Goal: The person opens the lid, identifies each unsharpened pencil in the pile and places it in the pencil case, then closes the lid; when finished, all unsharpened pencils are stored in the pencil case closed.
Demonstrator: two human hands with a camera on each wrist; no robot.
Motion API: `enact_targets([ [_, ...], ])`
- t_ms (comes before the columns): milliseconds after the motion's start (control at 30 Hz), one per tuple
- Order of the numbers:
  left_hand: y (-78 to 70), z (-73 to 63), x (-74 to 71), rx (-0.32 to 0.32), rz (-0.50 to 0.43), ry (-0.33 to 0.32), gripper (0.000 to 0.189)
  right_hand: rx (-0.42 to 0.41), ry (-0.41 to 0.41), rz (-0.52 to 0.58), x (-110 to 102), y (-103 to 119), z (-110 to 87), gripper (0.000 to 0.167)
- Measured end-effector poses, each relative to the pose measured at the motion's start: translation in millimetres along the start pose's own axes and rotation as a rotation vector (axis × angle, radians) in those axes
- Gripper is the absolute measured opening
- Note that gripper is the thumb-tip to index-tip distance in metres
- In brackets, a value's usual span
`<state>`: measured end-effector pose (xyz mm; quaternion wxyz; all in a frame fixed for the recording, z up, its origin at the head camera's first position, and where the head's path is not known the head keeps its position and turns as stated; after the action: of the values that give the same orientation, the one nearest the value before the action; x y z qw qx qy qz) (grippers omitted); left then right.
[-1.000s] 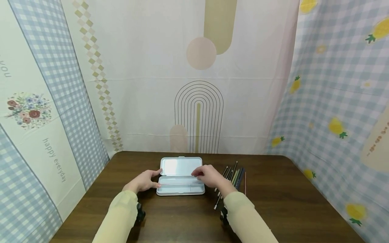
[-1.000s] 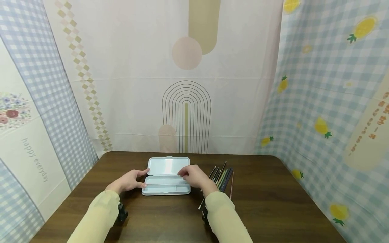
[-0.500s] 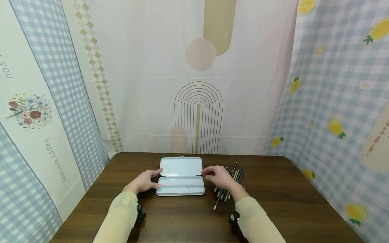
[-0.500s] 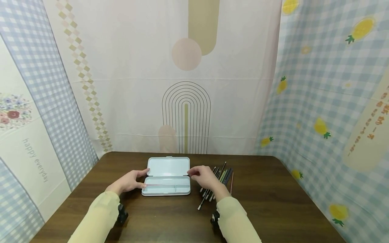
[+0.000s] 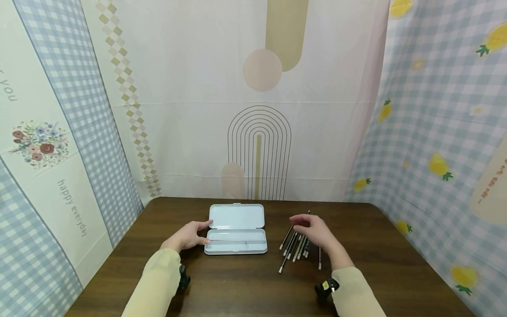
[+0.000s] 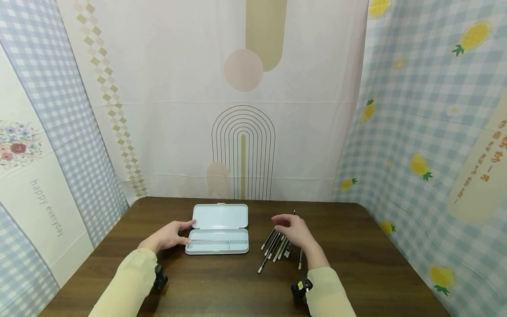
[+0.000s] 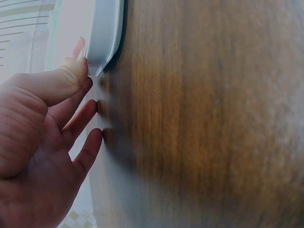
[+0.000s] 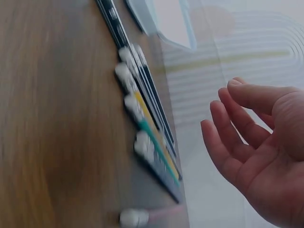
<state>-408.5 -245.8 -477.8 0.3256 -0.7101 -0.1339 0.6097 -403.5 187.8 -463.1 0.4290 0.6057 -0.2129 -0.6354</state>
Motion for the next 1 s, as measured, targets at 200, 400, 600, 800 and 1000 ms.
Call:
enact_targets([
  [200, 1.3, -0.9, 3.4, -0.006, -0.021, 0.009, 0.075, 0.075, -0.054, 0.120, -17.8, -30.6, -17.8, 0.035],
  [400, 1.3, -0.3, 2.9, -0.003, -0.007, 0.012, 0.075, 0.157, -0.107, 0.119, -27.7, -55.4, -29.2, 0.036],
  [600, 1.5, -0.4, 0.2, 0.001, -0.003, 0.009, 0.076, 0.215, -0.090, 0.126, -33.5, -63.5, -32.0, 0.037],
  [800, 3.5, -0.4, -0.1, 0.000, -0.007, 0.004, 0.076, 0.268, -0.083, 0.129, -37.4, -66.3, -35.2, 0.044],
  [1000, 3.3, 1.0, -0.3, 0.001, -0.023, 0.007, 0.076, 0.275, -0.071, 0.150, -43.8, -69.9, -38.1, 0.053],
])
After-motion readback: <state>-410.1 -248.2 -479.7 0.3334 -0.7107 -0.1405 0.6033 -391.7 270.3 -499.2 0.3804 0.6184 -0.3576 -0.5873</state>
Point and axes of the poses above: each hand's wrist, its own z-axis towards the middle knuckle, its own x-axis out of the palm, y = z × x, the point moved 3 cm from there along z, towards the middle knuckle
